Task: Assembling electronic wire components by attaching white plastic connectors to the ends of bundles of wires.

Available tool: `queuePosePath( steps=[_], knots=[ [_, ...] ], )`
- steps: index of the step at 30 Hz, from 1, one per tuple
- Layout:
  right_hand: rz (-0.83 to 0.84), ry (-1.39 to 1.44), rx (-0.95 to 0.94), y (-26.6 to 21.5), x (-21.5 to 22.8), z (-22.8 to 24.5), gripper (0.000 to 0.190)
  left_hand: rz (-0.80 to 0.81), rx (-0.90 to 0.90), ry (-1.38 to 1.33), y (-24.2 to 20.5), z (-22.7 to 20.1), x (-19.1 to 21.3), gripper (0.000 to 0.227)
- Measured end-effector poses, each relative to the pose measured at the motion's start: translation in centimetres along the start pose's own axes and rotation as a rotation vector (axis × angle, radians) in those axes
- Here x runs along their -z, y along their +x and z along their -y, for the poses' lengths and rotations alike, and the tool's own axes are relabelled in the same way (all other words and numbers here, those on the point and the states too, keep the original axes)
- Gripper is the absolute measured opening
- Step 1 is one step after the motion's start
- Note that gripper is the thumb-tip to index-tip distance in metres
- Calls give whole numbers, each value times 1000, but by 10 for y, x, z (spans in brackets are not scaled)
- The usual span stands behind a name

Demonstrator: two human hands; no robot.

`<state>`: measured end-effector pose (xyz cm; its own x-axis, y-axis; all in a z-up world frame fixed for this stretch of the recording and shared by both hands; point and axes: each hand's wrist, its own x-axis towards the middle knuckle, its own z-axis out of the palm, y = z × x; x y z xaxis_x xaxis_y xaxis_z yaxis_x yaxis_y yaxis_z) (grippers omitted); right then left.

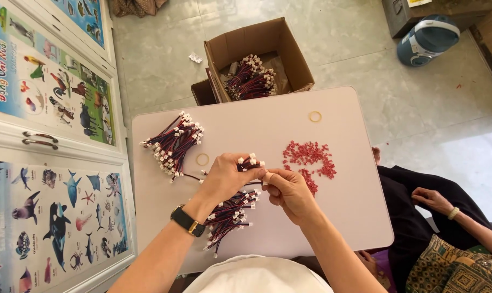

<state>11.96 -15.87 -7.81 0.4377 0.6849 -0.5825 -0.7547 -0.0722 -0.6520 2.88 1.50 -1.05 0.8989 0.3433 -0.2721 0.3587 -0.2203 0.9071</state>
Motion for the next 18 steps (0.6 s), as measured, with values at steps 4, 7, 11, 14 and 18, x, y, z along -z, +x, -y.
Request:
queuePosePath(
  steps=[4, 7, 11, 14, 18],
  knots=[
    [-34, -35, 28, -2, -8, 10, 19, -22, -36, 5, -1, 5, 1, 20],
    [-32, -109, 44, -2, -12, 15, 20, -27, -15, -171, -1, 9, 2, 20],
    [-82, -201, 107, -5, -23, 21, 15, -38, 21, -90, -6, -2, 13, 18],
    [-116, -168, 152, -9, -22, 27, 14, -39, 8, 16, -9, -10, 10, 17],
    [-48, -65, 120, -6, -22, 25, 15, -97, -70, 53, -14, -14, 16, 17]
  ],
)
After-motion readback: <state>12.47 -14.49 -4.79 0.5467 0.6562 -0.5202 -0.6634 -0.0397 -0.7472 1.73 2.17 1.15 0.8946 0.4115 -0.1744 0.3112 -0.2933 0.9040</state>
